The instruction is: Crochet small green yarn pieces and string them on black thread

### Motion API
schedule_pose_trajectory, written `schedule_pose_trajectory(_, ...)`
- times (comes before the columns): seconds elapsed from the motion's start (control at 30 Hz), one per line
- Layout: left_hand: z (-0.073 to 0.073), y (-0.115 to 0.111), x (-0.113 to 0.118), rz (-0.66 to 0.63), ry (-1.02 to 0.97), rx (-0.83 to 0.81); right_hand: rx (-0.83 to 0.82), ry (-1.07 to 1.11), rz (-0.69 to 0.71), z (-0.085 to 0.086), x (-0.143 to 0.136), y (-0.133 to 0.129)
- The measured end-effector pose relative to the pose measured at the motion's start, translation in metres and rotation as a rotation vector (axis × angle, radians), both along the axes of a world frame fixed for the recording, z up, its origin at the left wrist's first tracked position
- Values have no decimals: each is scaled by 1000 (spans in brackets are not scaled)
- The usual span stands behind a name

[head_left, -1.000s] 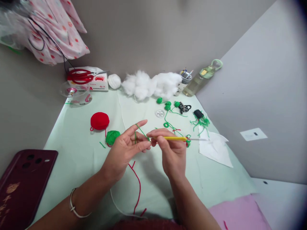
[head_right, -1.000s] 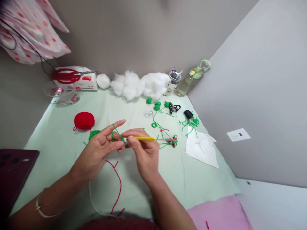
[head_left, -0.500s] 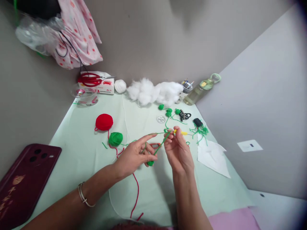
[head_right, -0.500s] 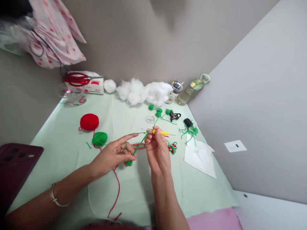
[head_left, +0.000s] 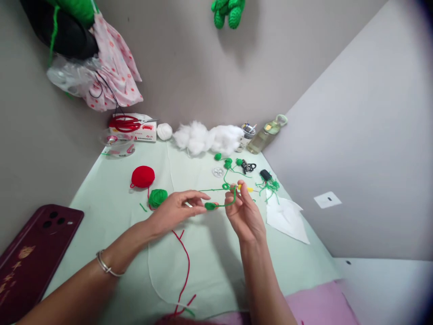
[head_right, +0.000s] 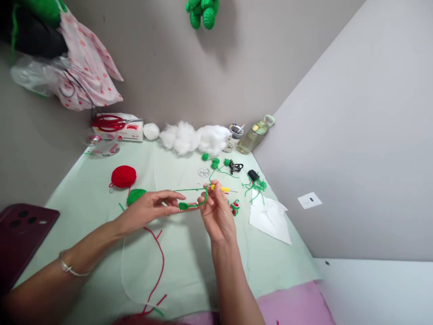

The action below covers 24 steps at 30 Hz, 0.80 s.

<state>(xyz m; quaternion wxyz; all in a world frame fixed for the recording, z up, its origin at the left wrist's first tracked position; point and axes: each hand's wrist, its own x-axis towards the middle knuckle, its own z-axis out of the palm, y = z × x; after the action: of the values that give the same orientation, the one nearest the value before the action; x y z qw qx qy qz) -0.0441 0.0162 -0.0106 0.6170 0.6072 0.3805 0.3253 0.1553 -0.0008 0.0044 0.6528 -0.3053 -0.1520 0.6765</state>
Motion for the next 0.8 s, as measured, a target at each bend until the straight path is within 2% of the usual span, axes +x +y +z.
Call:
schedule_pose_trajectory(0.2, 4, 11, -18, 81, 428, 371, -5, 128, -13, 5, 28, -13)
schedule_pose_trajectory(0.33, 12, 23, -32, 279, 680, 573, -53, 228, -15, -2, 40, -13)
schedule_pose_trajectory(0.43, 23, 30, -45, 448, 770, 672, -84, 236, -14, -14, 45, -16)
schedule_pose_trajectory(0.57, 33, 30, -61, 593, 715, 720, -53, 206, -4, -25, 57, -32)
schedule_pose_trajectory(0.7, 26, 18, -72, 596, 770, 667, -14, 252, -3, -26, 75, -52)
schedule_pose_trajectory(0.8, 16, 2, -81, 450, 875, 607, 7, 259, -19, -26, 84, -65)
